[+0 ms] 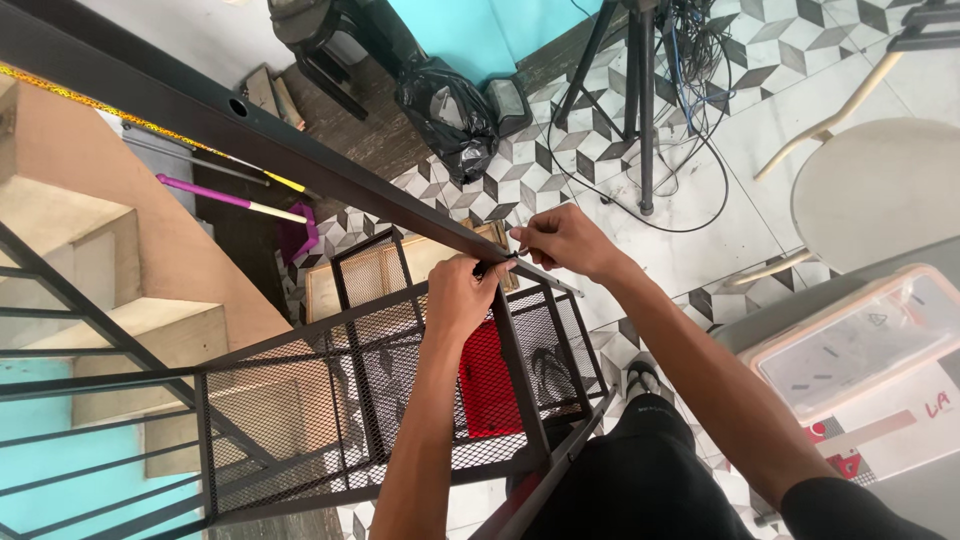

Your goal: The person assembles a black metal mesh shelving unit by inserting and tightening screws into the frame joints. They repeatedly adjust the frame and secure multiple connection points with a screwdriver.

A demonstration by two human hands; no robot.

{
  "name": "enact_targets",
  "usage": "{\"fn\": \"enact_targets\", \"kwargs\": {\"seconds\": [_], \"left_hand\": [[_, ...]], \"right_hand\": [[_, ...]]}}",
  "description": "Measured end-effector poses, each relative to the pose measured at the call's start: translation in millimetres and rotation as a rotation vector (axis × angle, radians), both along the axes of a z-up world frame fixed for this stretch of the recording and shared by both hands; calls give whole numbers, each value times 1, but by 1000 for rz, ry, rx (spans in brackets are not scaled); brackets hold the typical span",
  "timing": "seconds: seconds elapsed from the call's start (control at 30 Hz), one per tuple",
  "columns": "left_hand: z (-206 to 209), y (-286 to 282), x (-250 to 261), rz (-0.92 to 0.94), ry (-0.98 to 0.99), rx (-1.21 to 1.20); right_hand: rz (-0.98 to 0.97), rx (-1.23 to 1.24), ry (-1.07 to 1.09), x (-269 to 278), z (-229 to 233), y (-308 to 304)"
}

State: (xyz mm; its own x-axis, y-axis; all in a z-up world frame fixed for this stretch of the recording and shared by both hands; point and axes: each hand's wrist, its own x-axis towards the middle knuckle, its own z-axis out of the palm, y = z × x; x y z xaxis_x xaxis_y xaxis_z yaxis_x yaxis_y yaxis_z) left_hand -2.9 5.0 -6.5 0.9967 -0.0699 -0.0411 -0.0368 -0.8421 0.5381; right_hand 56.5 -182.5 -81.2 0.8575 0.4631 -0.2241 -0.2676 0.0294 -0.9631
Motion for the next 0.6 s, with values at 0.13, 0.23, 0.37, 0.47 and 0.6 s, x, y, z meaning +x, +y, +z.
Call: {"fn": "enact_targets", "kwargs": {"seconds": [0.13, 0.23, 0.37, 0.47, 0.6], "left_hand": [[1, 0, -1, -1, -24, -4], [5, -2, 0, 12, -8, -16], [7, -3, -1, -3, -24, -46], [5, -4, 1, 38, 46, -13], [1, 0, 1, 3, -13, -17]], "right_hand": [[-199, -33, -105, -12, 6, 3], [-347, -26, -629, -25, 12, -2], [-333, -191, -855, -31, 18, -10], [-335, -192, -902, -29, 19, -8], [-348, -255, -1119, -22, 14, -9]]}}
